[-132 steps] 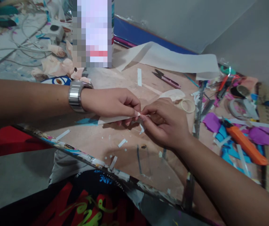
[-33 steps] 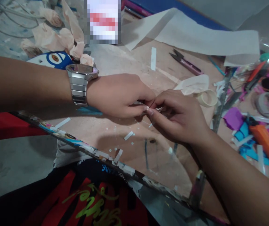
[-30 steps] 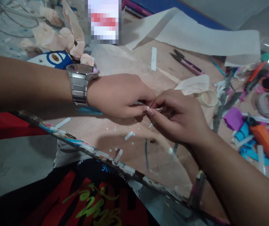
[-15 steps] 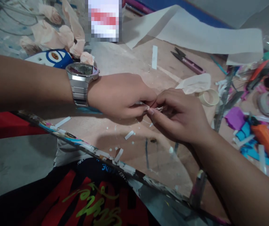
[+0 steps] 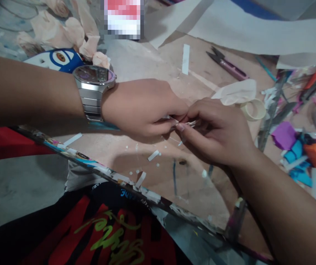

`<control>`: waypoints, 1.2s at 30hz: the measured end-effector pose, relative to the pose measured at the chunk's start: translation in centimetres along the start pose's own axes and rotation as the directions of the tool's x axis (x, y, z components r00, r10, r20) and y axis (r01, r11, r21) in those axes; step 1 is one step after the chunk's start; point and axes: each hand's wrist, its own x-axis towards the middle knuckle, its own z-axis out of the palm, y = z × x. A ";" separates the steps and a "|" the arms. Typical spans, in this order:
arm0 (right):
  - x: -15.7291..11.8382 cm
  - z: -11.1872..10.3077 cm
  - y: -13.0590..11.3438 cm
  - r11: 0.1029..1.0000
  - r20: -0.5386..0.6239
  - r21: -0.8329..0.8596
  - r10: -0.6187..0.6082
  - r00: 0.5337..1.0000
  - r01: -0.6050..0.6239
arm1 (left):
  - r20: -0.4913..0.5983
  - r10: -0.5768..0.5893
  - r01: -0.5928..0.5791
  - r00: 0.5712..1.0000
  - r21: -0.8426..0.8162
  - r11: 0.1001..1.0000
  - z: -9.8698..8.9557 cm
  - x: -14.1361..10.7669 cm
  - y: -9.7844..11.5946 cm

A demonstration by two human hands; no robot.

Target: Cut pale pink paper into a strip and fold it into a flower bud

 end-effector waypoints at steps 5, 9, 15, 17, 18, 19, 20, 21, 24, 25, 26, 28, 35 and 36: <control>0.0 -0.1 -0.2 1.000 0.001 0.012 0.014 1.000 -0.014 | 0.018 -0.025 0.025 1.000 0.023 0.999 0.0 0.1 0.0; -0.1 -0.1 -0.2 0.999 0.006 0.011 0.036 0.999 -0.036 | 0.018 -0.026 0.026 0.999 0.034 0.999 0.1 0.2 -0.1; -0.2 0.0 -0.2 0.999 -0.004 0.021 0.036 0.999 -0.035 | 0.043 -0.024 0.020 0.999 0.086 0.996 0.2 0.3 0.1; -0.1 -0.1 -0.5 0.998 -0.002 0.030 0.056 0.998 -0.056 | 0.049 -0.024 0.019 0.999 0.103 0.995 0.2 0.3 0.1; -0.1 -0.1 -0.6 0.997 0.001 0.031 0.066 0.998 -0.066 | 0.048 -0.020 0.015 0.999 0.110 0.994 0.3 0.3 0.1; 0.0 -0.1 -0.8 0.997 0.002 0.031 0.067 0.998 -0.067 | 0.049 -0.015 0.010 0.999 0.114 0.993 0.3 0.3 0.1; 0.0 -0.1 -0.8 0.997 0.005 0.031 0.065 0.998 -0.065 | 0.049 -0.010 0.004 0.999 0.119 0.993 0.3 0.3 0.1; 0.0 -0.1 -0.9 0.997 0.008 0.034 0.064 0.998 -0.065 | 0.051 -0.006 0.000 0.999 0.123 0.992 0.3 0.3 0.1; 0.0 0.0 -0.8 0.995 0.006 0.048 0.086 0.996 -0.086 | 0.054 -0.006 -0.001 0.999 0.120 0.993 0.3 0.2 0.1; -0.1 0.1 -0.7 0.994 0.000 0.054 0.095 0.995 -0.095 | 0.044 0.000 -0.004 0.999 0.109 0.994 0.2 0.2 0.1; -0.1 0.1 -0.7 0.994 -0.004 0.056 0.098 0.995 -0.098 | 0.027 0.008 -0.011 1.000 0.094 0.995 0.2 0.1 0.1; -0.2 0.1 -0.7 0.994 -0.008 0.052 0.091 0.996 -0.091 | -0.006 0.032 -0.032 0.999 0.069 0.997 0.3 0.0 0.0; -0.2 0.1 -1.0 0.992 -0.010 0.045 0.116 0.993 -0.115 | -0.010 0.055 -0.054 0.998 0.080 0.995 0.4 0.0 -0.1; -0.2 0.1 -1.0 0.993 -0.012 0.048 0.107 0.994 -0.106 | -0.015 0.054 -0.052 0.998 0.081 0.995 0.4 0.0 -0.1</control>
